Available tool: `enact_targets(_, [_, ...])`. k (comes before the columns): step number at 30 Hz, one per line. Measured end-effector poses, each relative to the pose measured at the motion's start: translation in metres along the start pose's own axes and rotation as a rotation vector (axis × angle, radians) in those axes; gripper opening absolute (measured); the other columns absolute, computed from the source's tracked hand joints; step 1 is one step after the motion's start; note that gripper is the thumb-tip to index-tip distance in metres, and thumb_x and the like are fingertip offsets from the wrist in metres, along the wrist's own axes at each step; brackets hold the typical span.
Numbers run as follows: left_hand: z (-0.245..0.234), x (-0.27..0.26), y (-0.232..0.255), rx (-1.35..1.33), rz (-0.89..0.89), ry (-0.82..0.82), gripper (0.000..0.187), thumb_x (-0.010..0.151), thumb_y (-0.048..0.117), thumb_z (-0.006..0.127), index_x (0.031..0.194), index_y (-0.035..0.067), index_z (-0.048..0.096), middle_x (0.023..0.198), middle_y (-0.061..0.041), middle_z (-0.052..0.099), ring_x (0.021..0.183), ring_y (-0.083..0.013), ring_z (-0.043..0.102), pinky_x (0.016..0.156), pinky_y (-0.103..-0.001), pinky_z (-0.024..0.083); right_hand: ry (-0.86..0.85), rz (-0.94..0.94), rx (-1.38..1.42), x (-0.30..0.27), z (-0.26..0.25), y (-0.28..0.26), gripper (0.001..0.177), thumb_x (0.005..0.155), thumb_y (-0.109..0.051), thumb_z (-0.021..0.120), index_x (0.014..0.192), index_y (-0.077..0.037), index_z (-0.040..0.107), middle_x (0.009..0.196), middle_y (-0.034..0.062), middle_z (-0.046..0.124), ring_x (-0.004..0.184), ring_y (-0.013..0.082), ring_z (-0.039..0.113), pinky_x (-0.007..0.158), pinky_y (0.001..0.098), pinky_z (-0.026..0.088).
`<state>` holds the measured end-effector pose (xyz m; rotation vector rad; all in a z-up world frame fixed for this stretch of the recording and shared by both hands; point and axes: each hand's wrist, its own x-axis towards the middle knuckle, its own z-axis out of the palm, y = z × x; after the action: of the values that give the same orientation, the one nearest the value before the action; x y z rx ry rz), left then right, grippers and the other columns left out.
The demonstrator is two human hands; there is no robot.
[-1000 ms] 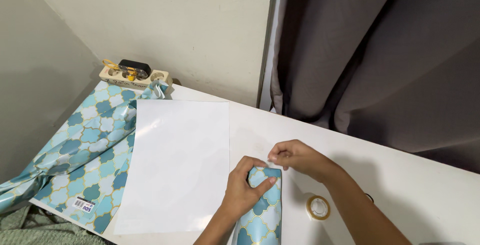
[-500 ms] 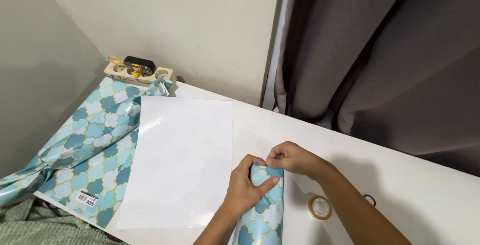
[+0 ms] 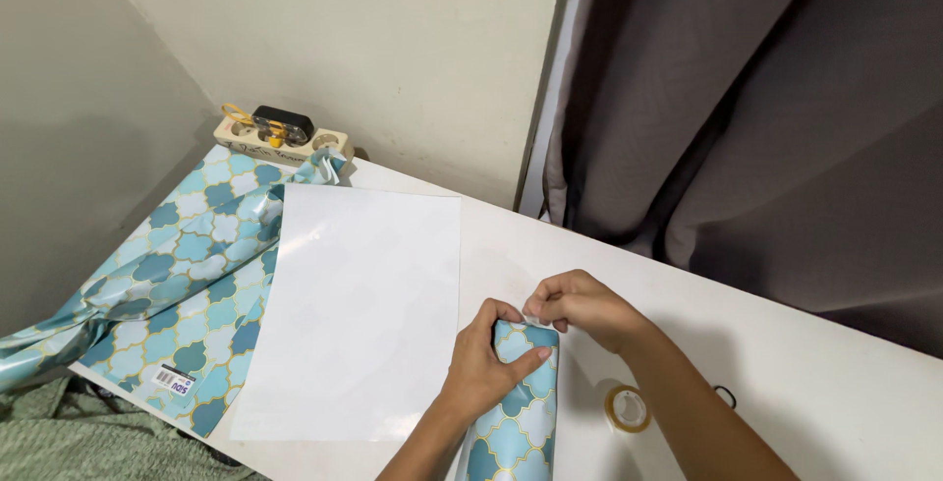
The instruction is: The person folds a sheet of patterned wrapping paper into a cylindrical shape, pleats the top edge, and secures it with tape to form a decorative paper flower. They then place a small camera into a separate piece of wrapping paper and fold it closed.
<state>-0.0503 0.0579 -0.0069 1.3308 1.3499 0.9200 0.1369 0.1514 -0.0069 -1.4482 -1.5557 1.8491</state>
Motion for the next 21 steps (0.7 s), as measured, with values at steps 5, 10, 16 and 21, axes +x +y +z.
enact_targets(5, [0.002, 0.002, -0.007, -0.021, 0.126, 0.022, 0.068, 0.072, 0.022, 0.089, 0.122, 0.006, 0.046, 0.106, -0.012, 0.069, 0.093, -0.0214, 0.073, 0.078, -0.034, 0.061, -0.022, 0.052, -0.092, 0.004, 0.002, -0.001, 0.009, 0.074, -0.005, 0.064, 0.077, 0.001, 0.072, 0.068, 0.0039, 0.064, 0.061, 0.0118, 0.049, 0.057, 0.0264, 0.042])
enact_targets(10, [0.002, 0.003, -0.009, 0.013, 0.084, 0.022, 0.077, 0.070, 0.025, 0.089, 0.130, 0.007, 0.043, 0.108, -0.010, 0.069, 0.092, -0.0230, 0.073, 0.078, -0.035, 0.061, -0.018, 0.083, -0.138, 0.005, 0.007, -0.005, 0.011, 0.073, -0.005, 0.064, 0.077, 0.002, 0.072, 0.064, 0.0032, 0.061, 0.057, 0.0110, 0.046, 0.053, 0.0272, 0.038])
enact_targets(16, [0.001, 0.002, -0.011, 0.067, 0.098, 0.040, 0.079, 0.069, 0.029, 0.089, 0.130, 0.009, 0.044, 0.109, -0.010, 0.069, 0.092, -0.0250, 0.072, 0.079, -0.036, 0.058, -0.032, 0.099, -0.246, 0.001, 0.010, -0.016, 0.012, 0.075, -0.008, 0.066, 0.079, 0.000, 0.075, 0.063, 0.0016, 0.060, 0.058, 0.0108, 0.048, 0.053, 0.0274, 0.038])
enact_targets(21, [-0.001, 0.002, -0.013, 0.074, 0.100, 0.034, 0.081, 0.068, 0.030, 0.088, 0.132, 0.009, 0.043, 0.109, -0.010, 0.068, 0.093, -0.0271, 0.070, 0.079, -0.038, 0.056, -0.010, 0.061, -0.372, -0.001, 0.012, -0.024, 0.011, 0.073, -0.010, 0.073, 0.082, -0.005, 0.078, 0.071, 0.0008, 0.068, 0.066, 0.0101, 0.057, 0.059, 0.0254, 0.045])
